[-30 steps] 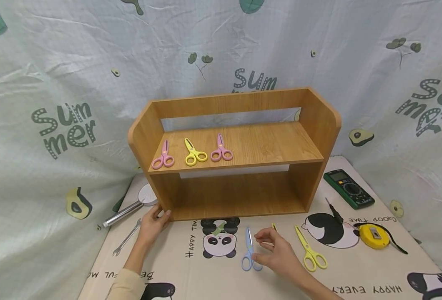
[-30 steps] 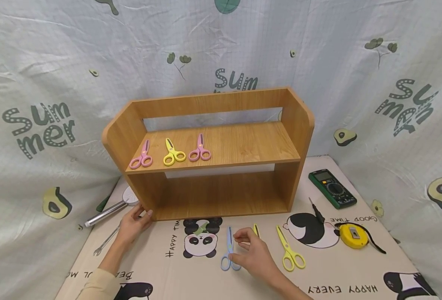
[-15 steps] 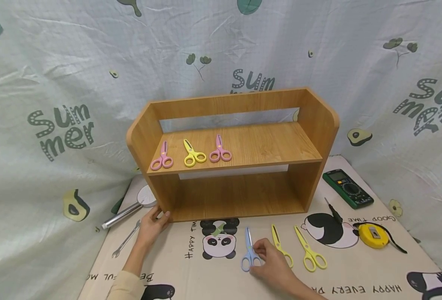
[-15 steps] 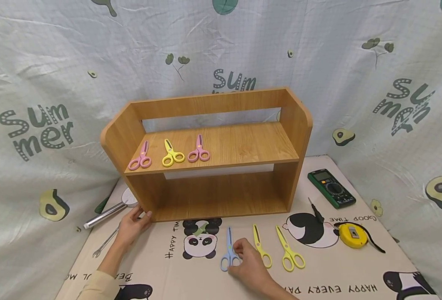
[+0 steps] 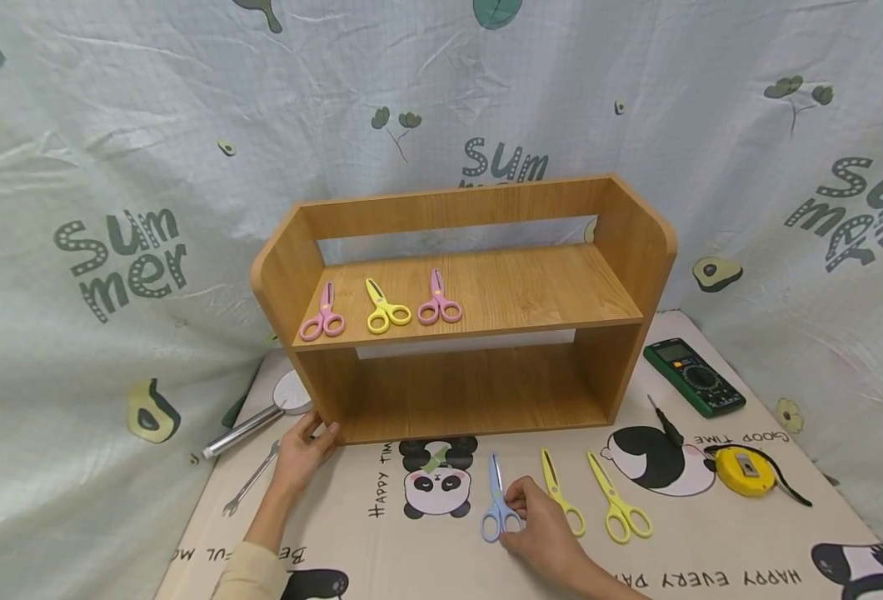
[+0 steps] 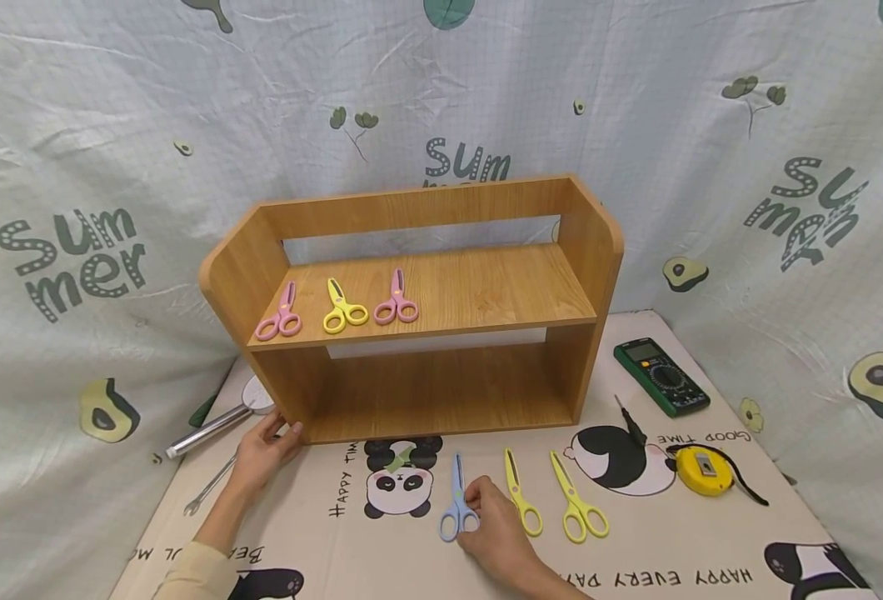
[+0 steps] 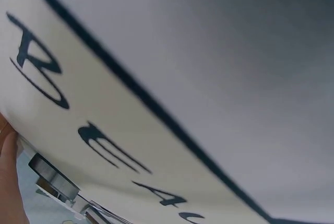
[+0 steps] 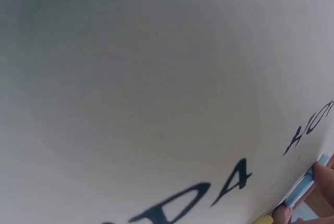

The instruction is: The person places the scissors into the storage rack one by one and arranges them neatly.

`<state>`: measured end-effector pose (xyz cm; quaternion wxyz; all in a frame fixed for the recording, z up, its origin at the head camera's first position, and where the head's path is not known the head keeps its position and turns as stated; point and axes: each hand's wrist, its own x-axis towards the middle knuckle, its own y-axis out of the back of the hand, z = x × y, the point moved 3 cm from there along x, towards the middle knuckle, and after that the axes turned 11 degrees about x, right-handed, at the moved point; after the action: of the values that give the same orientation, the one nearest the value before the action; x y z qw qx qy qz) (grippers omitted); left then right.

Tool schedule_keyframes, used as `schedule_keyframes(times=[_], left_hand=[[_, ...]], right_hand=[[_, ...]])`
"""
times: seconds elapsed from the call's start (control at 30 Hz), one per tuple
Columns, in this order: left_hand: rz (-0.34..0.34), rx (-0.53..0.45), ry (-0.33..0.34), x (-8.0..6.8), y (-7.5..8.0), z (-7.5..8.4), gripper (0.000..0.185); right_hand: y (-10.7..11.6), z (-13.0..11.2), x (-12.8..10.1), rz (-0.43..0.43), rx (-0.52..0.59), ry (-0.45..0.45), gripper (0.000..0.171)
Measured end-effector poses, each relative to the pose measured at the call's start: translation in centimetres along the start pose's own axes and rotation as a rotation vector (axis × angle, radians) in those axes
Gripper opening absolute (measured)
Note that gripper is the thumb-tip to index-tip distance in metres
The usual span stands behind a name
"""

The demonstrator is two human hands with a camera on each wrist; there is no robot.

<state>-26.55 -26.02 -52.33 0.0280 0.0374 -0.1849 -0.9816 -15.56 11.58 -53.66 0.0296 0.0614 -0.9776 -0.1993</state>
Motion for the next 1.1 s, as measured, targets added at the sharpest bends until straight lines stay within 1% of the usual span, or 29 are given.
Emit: schedule_keyframes(times=[0.17,0.37,0.6,0.77,0.97,1.1], left_hand=[[0.005,0.005,0.005,-0.1,0.0,0.0,0.064],[0.005,0.005,0.002,-0.2,-0.1,0.0,0.064],[0.008,0.013,0.002,-0.2,-0.1,0.1,0.064],[0.003,0.009,-0.004,-0.2,0.0,0.0,0.064],[0.008,0.008,0.002,-0.1,0.0,0.1,0.065],[0.013,0.004,0.003,-0.1,0.0,0.0,0.065]], right_hand=[[0.1,-0.1,0.0,0.014,-0.003,0.015,0.053],[0.1,-0.2,0.1,0.014,-0.007,-0.016,0.052],[0.0,-0.3,0.1,0.025,-0.012,-0.027,0.051],[0.0,-0.4,0.2,0.037,0.019,-0.036,0.052],[0.4,-1.3,0.3,0.059,0.078,-0.009,0.050],[0.9,-2.4,0.4,0.059,0.053,-0.023,0.050]])
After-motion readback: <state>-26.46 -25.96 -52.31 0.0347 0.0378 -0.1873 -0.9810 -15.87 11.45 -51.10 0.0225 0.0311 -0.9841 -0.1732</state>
